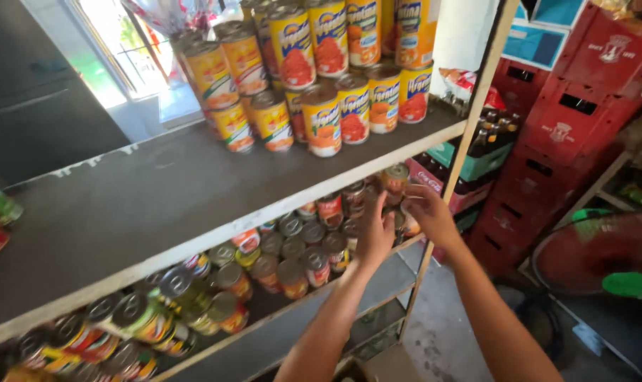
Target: Organizing and stocking canned goods onto shelves in a grocery store.
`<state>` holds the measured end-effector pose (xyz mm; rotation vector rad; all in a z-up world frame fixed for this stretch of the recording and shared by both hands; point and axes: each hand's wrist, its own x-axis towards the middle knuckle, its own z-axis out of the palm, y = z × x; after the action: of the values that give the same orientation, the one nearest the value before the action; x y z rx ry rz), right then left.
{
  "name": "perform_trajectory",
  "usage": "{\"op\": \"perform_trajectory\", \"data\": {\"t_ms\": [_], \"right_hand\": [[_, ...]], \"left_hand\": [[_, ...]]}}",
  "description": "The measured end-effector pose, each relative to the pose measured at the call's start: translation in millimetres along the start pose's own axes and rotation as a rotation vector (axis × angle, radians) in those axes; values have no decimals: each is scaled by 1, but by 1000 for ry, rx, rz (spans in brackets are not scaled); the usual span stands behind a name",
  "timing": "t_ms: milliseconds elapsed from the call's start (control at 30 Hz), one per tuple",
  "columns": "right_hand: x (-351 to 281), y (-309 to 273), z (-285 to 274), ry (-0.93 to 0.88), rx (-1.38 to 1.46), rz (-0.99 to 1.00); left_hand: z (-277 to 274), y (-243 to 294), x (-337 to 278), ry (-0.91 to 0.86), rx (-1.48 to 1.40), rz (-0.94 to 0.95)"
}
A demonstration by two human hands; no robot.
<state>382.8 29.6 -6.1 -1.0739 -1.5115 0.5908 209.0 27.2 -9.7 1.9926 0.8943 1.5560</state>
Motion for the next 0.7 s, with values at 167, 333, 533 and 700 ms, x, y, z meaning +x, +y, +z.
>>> {"op": "perform_trajectory", "data": {"t_ms": [167, 333, 533, 700], "right_hand": [[31, 44, 6, 95, 25, -37], [36, 43, 10, 2, 144, 27], [22, 42, 4, 36, 118, 75], [-7, -23, 7, 103, 117, -16]], "left_hand": [[24, -30, 29, 65, 95, 65], [33, -39, 39, -28, -19, -206], [32, -35, 34, 94, 97, 92], [7, 13, 26, 17, 74, -24]]}}
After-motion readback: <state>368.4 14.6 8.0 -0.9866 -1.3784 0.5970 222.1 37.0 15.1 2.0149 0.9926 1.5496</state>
